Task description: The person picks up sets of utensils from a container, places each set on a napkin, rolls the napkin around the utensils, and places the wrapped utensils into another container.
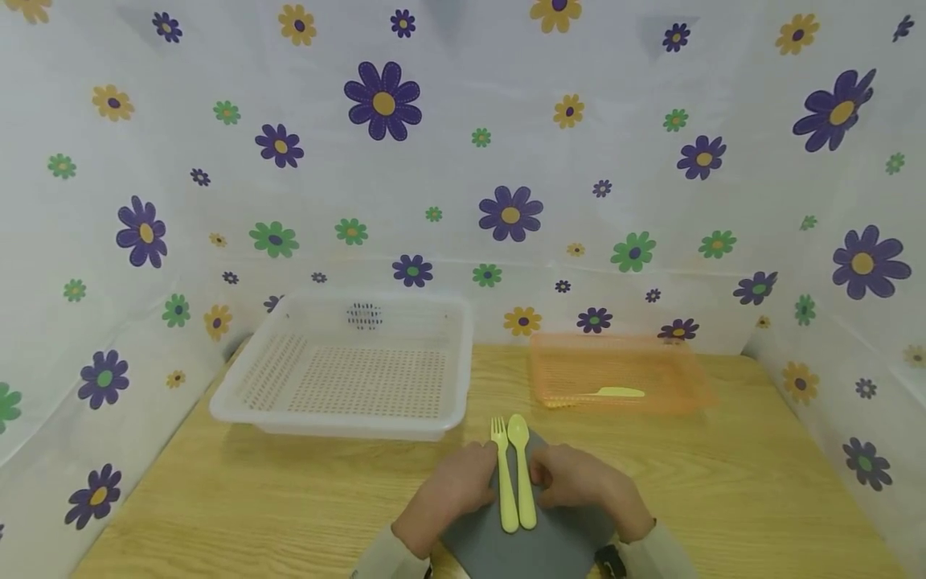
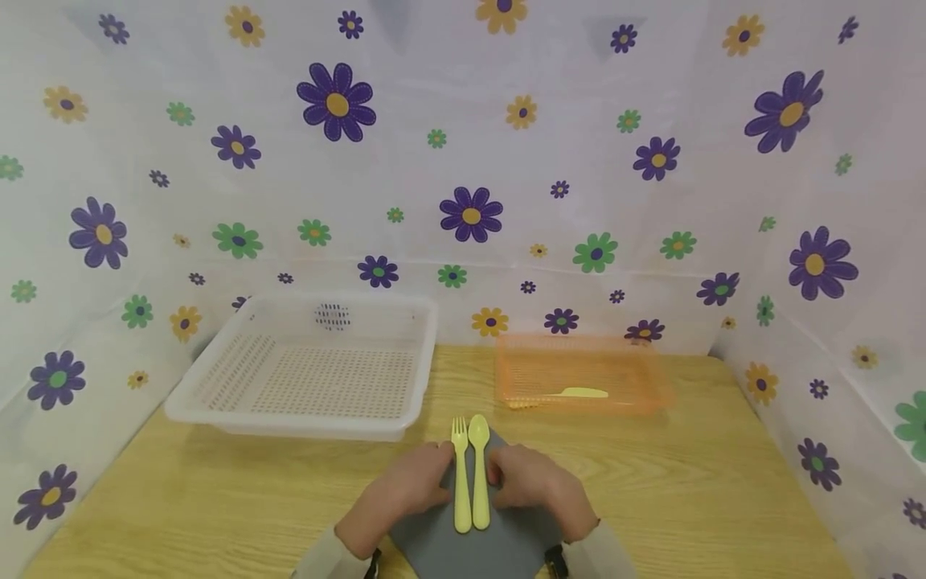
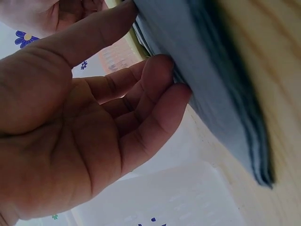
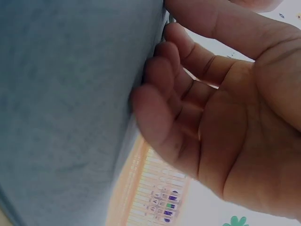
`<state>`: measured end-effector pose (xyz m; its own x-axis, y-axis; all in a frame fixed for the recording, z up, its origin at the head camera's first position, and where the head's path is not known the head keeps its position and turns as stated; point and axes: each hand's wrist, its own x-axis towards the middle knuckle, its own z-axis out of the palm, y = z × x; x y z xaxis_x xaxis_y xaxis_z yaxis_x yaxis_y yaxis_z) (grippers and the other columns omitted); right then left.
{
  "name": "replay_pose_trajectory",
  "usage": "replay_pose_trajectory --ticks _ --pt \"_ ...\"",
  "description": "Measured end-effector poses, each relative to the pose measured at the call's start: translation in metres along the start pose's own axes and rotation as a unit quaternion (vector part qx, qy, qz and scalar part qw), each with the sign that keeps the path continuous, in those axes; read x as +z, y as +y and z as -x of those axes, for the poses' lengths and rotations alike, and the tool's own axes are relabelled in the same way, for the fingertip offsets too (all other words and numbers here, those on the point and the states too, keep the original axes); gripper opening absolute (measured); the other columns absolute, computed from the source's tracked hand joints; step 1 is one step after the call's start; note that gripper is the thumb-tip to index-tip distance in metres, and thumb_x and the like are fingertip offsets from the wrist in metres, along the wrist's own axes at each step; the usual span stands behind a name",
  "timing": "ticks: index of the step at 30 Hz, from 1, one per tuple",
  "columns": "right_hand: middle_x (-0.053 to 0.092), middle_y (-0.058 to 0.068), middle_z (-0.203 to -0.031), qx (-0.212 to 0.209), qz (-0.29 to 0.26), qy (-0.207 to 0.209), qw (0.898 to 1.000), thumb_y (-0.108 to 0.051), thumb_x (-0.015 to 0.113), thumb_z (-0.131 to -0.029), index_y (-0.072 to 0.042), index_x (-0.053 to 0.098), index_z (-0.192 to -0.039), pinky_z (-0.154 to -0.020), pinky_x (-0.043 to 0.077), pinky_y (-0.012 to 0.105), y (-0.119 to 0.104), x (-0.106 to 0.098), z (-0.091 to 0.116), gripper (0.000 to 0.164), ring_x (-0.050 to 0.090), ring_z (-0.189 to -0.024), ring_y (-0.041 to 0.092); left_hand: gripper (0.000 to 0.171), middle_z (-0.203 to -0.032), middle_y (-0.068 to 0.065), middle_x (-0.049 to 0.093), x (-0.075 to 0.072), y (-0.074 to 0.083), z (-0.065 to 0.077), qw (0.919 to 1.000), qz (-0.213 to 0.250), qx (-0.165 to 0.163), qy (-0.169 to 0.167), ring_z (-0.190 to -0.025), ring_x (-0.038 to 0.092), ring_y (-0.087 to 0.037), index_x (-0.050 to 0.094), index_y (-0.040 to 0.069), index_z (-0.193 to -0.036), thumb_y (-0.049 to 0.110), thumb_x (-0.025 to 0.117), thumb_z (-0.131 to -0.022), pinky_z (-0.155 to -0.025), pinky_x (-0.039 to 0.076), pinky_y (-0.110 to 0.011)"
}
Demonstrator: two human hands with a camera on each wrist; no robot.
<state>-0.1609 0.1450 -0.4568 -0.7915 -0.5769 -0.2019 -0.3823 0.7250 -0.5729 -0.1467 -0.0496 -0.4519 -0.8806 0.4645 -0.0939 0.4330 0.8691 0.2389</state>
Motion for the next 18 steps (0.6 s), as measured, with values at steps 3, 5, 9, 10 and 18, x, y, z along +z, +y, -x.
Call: replay_pose_trajectory --ticks 3,5,9,10,18 --pt "0.054 -0.005 -0.072 0.021 0.017 0.002 1.000 -0.007 0.074 -0.070 -0.012 0.058 -0.082 -0.054 0.041 0.027 -0.0007 0.0009 0.0002 0.020 0.048 -0.062 0.011 0.030 -0.078 -0.006 0.053 0.0011 -0.0001 0.0005 0.9999 -0.013 0.003 0.005 -0.064 0.046 -0.012 0.055 0.004 -0.096 0.012 0.076 -0.075 -0.052 0.042 -0.025" --pt "0.054 -0.005 -0.073 0.031 0.018 0.002 0.999 -0.008 0.075 -0.070 -0.012 0.058 -0.082 -0.055 0.041 0.029 -0.0009 0.0005 -0.0003 0.020 0.048 -0.063 0.012 0.030 -0.077 -0.005 0.052 0.0010 -0.0004 0.0004 0.9998 -0.017 0.006 0.011 -0.063 0.046 -0.012 0.055 0.004 -0.095 0.012 0.076 -0.075 -0.052 0.042 -0.025" --pt "0.054 -0.003 -0.073 0.030 0.003 0.001 1.000 -0.007 0.075 -0.071 -0.011 0.057 -0.082 -0.055 0.041 0.029 0.0003 0.0006 -0.0007 0.022 0.048 -0.064 0.014 0.028 -0.076 -0.005 0.052 0.0004 -0.0005 0.0003 0.9996 -0.019 0.011 0.016 -0.063 0.046 -0.012 0.056 0.004 -0.094 0.012 0.075 -0.075 -0.052 0.042 -0.024" --pt "0.054 -0.003 -0.073 0.028 0.000 0.001 1.000 -0.007 0.075 -0.071 -0.011 0.057 -0.082 -0.055 0.041 0.029 0.0005 0.0007 -0.0006 0.022 0.048 -0.064 0.014 0.028 -0.076 -0.005 0.053 0.0003 -0.0005 0.0003 0.9996 -0.019 0.011 0.016 -0.063 0.046 -0.012 0.056 0.004 -0.094 0.012 0.075 -0.075 -0.052 0.042 -0.024" --pt "0.054 -0.002 -0.074 0.027 -0.002 0.000 1.000 -0.007 0.075 -0.070 -0.010 0.057 -0.082 -0.056 0.041 0.030 0.0017 -0.0003 -0.0001 0.022 0.048 -0.065 0.014 0.026 -0.075 -0.006 0.054 -0.0011 0.0002 0.0008 0.9995 -0.018 0.013 0.020 -0.062 0.047 -0.013 0.056 0.004 -0.092 0.012 0.074 -0.075 -0.052 0.043 -0.026"
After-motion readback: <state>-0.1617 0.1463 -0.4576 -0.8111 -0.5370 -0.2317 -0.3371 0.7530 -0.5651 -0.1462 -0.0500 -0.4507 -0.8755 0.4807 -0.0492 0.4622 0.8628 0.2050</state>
